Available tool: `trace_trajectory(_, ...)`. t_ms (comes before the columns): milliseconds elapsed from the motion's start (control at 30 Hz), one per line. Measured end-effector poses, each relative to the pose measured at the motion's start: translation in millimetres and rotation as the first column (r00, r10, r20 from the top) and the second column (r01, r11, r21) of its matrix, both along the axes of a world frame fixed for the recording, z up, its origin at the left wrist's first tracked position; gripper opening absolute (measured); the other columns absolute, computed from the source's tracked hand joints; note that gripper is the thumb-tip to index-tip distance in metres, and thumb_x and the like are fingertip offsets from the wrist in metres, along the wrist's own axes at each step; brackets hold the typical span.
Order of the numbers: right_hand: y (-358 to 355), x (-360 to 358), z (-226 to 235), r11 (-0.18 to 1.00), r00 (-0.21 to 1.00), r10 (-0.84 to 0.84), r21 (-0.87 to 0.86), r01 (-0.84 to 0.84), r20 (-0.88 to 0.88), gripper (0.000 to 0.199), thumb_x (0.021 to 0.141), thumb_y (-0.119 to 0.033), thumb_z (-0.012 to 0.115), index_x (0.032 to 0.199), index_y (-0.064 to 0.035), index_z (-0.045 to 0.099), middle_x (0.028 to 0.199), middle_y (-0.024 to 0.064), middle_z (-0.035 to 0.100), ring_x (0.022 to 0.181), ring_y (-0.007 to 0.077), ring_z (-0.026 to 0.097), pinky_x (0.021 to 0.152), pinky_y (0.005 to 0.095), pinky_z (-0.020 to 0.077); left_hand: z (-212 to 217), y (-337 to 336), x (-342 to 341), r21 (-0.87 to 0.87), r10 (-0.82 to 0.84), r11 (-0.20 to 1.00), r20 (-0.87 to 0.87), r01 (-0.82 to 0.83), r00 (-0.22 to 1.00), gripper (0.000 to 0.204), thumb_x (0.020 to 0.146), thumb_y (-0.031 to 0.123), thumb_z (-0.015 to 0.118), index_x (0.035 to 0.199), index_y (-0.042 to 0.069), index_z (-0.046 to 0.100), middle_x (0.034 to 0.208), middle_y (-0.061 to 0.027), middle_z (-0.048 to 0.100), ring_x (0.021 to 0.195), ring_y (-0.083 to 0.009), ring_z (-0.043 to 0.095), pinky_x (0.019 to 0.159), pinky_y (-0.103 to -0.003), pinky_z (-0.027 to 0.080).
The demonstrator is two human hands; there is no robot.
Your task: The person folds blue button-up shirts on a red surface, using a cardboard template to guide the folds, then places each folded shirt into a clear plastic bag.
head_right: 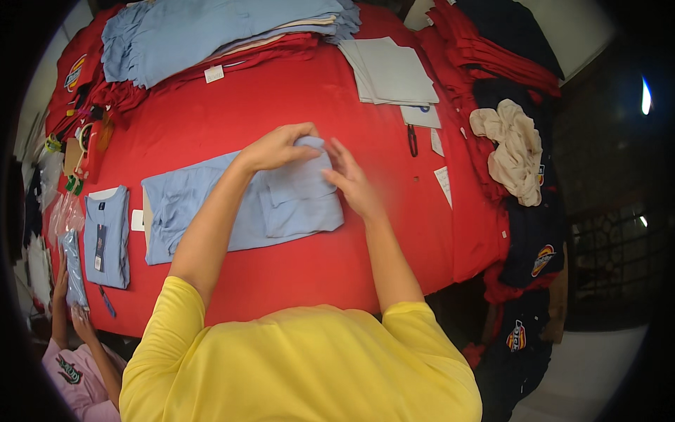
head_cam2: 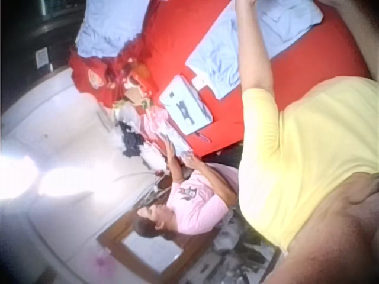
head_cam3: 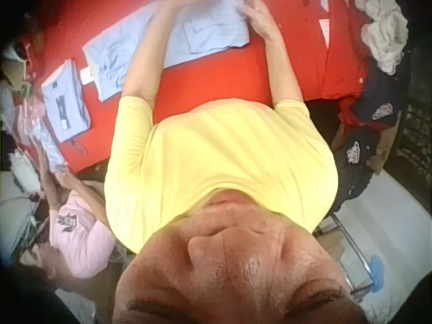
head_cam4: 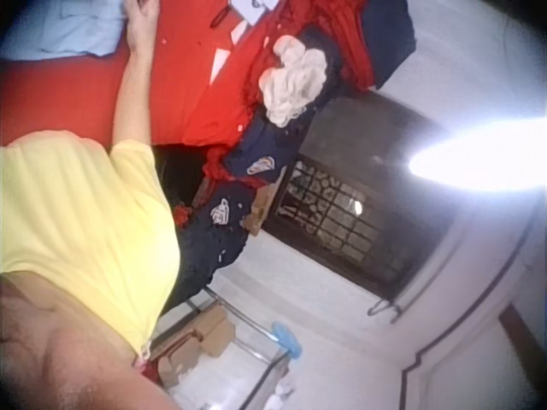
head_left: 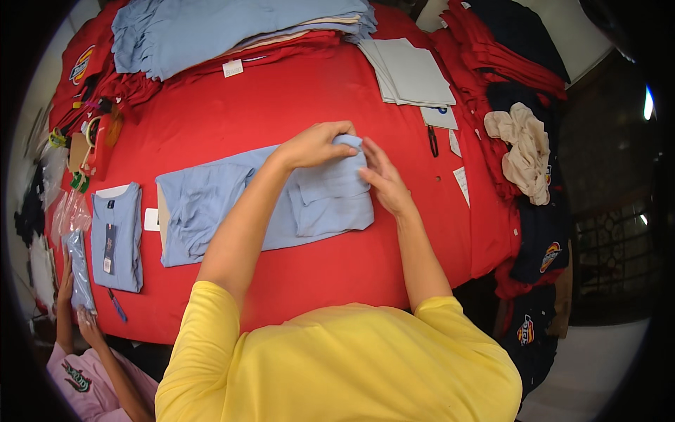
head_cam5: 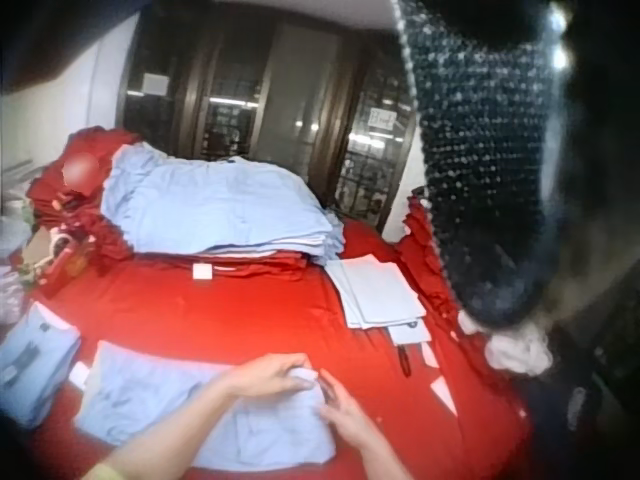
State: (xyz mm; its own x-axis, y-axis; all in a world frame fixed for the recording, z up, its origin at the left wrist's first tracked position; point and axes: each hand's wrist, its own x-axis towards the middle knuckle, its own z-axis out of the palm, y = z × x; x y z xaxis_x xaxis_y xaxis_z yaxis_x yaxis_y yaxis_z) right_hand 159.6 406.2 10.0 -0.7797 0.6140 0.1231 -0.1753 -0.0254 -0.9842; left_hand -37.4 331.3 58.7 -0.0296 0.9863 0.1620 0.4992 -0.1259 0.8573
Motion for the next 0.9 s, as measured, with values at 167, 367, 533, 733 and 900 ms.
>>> trace_trajectory(167, -10.5, 12.7, -11.0, 0.901, 0.965, 0.227, -0.404, -0.157, 0.131, 0.047, 0.091, -0.017, 0.061, 0.129, 0.0070, 0.046, 0.123, 0.0122, 0.057, 0.111, 0.0190, 0.055, 0.095, 0.0330, 0.0439, -4.4, 1.4, 4.9, 0.088, 0.178, 0.977, 0.155, -0.193, 0.972, 0.026, 0.080, 0.022, 0.070, 0.093, 0.002, 0.060, 0.086, -0.0110, 0.065, 0.082, -0.0218, 0.062, 0.073, -0.034, 0.046)
trace_trajectory(367, -18.2, 27.9, -17.1, 0.915, 0.940, 0.209, -0.393, -0.091, 0.269, 0.046, 0.093, -0.021, 0.058, 0.127, 0.0081, 0.047, 0.123, 0.0139, 0.057, 0.109, 0.0216, 0.056, 0.096, 0.0335, 0.0429, -23.2, 1.0, 14.3, 0.321, 0.310, 0.899, 0.016, -0.298, 0.951, 0.032, 0.079, 0.023, 0.071, 0.101, 0.002, 0.060, 0.096, -0.0154, 0.066, 0.091, -0.0313, 0.062, 0.080, -0.038, 0.048)
trace_trajectory(533, -19.3, 26.1, -42.0, 0.990, 0.938, 0.055, -0.140, -0.008, 0.342, 0.047, 0.093, -0.022, 0.054, 0.128, 0.0082, 0.046, 0.118, 0.0173, 0.060, 0.107, 0.0260, 0.057, 0.097, 0.0363, 0.0419, -38.8, -15.9, 60.4, 0.067, 0.448, 0.890, -0.325, -0.452, 0.833, 0.042, 0.081, 0.034, 0.069, 0.104, -0.001, 0.060, 0.100, -0.0238, 0.064, 0.097, -0.0388, 0.061, 0.085, -0.043, 0.048)
trace_trajectory(733, -77.4, 5.4, 45.9, 0.888, 0.722, 0.435, -0.122, -0.444, 0.538, 0.068, 0.089, -0.028, 0.062, 0.144, -0.0032, 0.030, 0.105, 0.0154, 0.060, 0.097, 0.0206, 0.060, 0.081, 0.0327, 0.0515, -17.9, -79.5, 44.6, -0.179, 0.469, 0.860, -0.086, -0.477, 0.879, 0.045, 0.087, 0.038, 0.061, 0.109, -0.002, 0.062, 0.101, -0.0238, 0.065, 0.097, -0.0394, 0.061, 0.083, -0.043, 0.049)
trace_trajectory(900, -75.8, 10.1, 47.8, 0.812, 0.718, 0.574, -0.159, -0.561, 0.394, 0.060, 0.094, -0.021, 0.055, 0.146, -0.0074, 0.029, 0.104, 0.0105, 0.055, 0.089, 0.0166, 0.058, 0.075, 0.0295, 0.0534, 24.9, -225.2, -56.0, -0.159, 0.666, 0.746, 0.159, -0.647, 0.728, 0.050, 0.082, 0.033, 0.069, 0.117, -0.003, 0.059, 0.098, -0.0142, 0.068, 0.087, -0.0270, 0.065, 0.084, -0.035, 0.050)
